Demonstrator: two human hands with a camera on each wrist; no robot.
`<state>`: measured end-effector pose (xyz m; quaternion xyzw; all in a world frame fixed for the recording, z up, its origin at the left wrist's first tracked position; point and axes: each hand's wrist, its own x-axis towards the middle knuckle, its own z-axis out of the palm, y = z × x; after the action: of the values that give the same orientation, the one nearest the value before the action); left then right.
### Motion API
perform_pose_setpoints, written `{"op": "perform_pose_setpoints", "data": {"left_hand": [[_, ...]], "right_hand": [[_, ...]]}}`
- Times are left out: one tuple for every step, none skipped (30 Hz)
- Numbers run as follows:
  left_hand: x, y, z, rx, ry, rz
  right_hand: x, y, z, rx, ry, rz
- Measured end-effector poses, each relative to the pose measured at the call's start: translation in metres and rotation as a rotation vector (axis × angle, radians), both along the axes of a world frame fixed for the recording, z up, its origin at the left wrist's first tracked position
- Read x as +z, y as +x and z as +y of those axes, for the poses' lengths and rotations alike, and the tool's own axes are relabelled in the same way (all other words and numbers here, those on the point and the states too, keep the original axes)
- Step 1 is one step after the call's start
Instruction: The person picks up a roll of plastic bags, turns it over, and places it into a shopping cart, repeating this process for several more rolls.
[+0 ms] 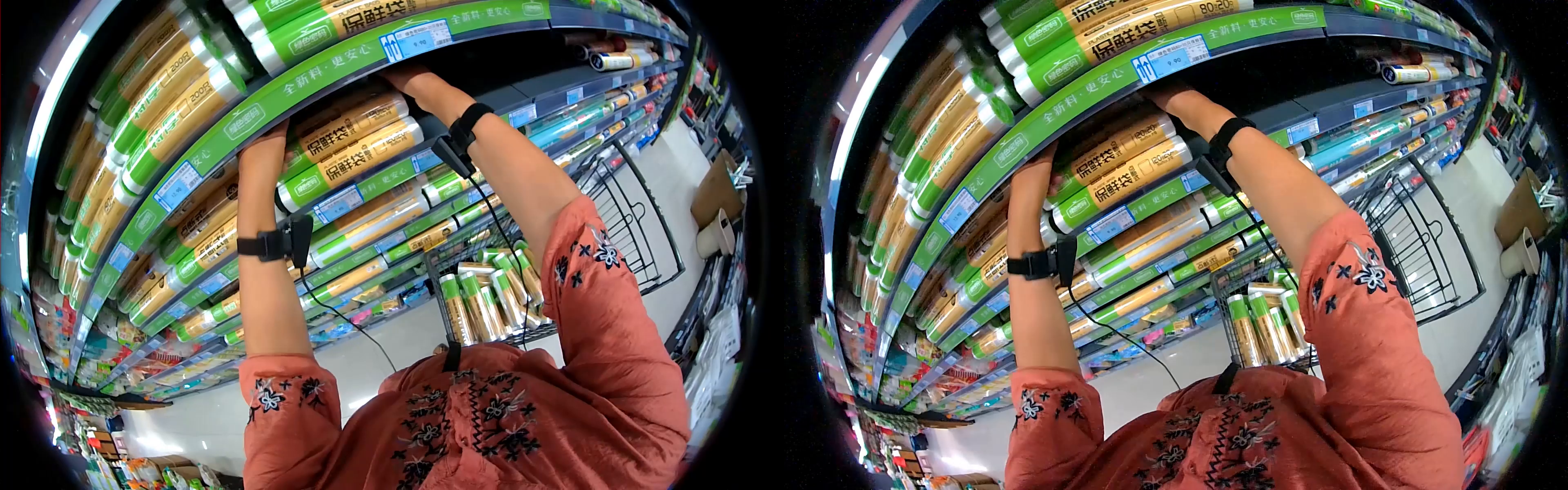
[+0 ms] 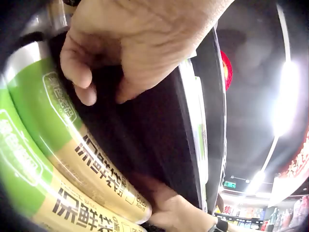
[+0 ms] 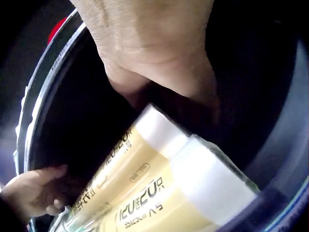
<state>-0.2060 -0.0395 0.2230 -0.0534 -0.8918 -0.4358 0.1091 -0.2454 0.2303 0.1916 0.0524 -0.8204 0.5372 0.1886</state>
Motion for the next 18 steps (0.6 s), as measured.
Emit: {"op": "perform_pose_setpoints", "data": {"left_hand": [[0.000, 0.009, -0.001, 0.017, -0.017, 0.021], [-0.001, 0.020, -0.003, 0.034, -0.034, 0.039], [-0.006, 0.031, -0.005, 0.051, -0.049, 0.056], [-0.016, 0.044, -0.005, 0.017, 0.008, 0.155], [-0.029, 0.059, -0.003, -0.017, 0.064, 0.252], [-0.042, 0.076, -0.002, -0.052, 0.120, 0.346], [-0.052, 0.094, -0.001, -0.066, 0.136, 0.277], [-0.061, 0.113, 0.000, -0.082, 0.150, 0.205], [-0.072, 0.130, 0.001, -0.094, 0.164, 0.128], [-0.087, 0.143, 0.004, -0.152, 0.187, 0.089], [-0.105, 0.154, 0.007, -0.209, 0.211, 0.048], [-0.122, 0.165, 0.011, -0.220, 0.221, -0.036], [-0.141, 0.172, 0.012, -0.232, 0.259, -0.143], [-0.159, 0.178, 0.012, -0.240, 0.253, -0.242], [-0.175, 0.184, 0.014, -0.249, 0.247, -0.346], [-0.188, 0.187, 0.012, -0.278, 0.210, -0.414], [-0.196, 0.194, 0.014, -0.311, 0.183, -0.421], [-0.203, 0.198, 0.018, -0.312, 0.182, -0.468]], "right_hand": [[-0.001, 0.005, 0.004, -0.011, 0.000, 0.013], [-0.016, 0.004, 0.010, -0.068, 0.010, 0.125], [-0.012, 0.028, 0.013, -0.005, -0.085, 0.062], [-0.015, 0.041, 0.024, 0.041, -0.126, 0.007], [-0.021, 0.054, 0.033, 0.086, -0.171, -0.050], [-0.030, 0.074, 0.030, 0.081, -0.240, 0.177], [-0.043, 0.085, 0.036, 0.088, -0.254, 0.264], [-0.048, 0.108, 0.037, 0.079, -0.324, 0.277], [-0.052, 0.134, 0.038, 0.069, -0.395, 0.287], [-0.062, 0.153, 0.045, 0.071, -0.441, 0.245], [-0.074, 0.170, 0.053, 0.070, -0.488, 0.203], [-0.089, 0.183, 0.059, 0.026, -0.506, 0.179], [-0.108, 0.194, 0.065, -0.012, -0.545, 0.155], [-0.133, 0.205, 0.072, -0.054, -0.607, 0.075], [-0.154, 0.216, 0.078, -0.101, -0.669, -0.009], [-0.171, 0.231, 0.080, -0.149, -0.662, -0.056], [-0.199, 0.238, 0.086, -0.188, -0.696, -0.103], [-0.221, 0.248, 0.088, -0.224, -0.720, -0.174]]}}
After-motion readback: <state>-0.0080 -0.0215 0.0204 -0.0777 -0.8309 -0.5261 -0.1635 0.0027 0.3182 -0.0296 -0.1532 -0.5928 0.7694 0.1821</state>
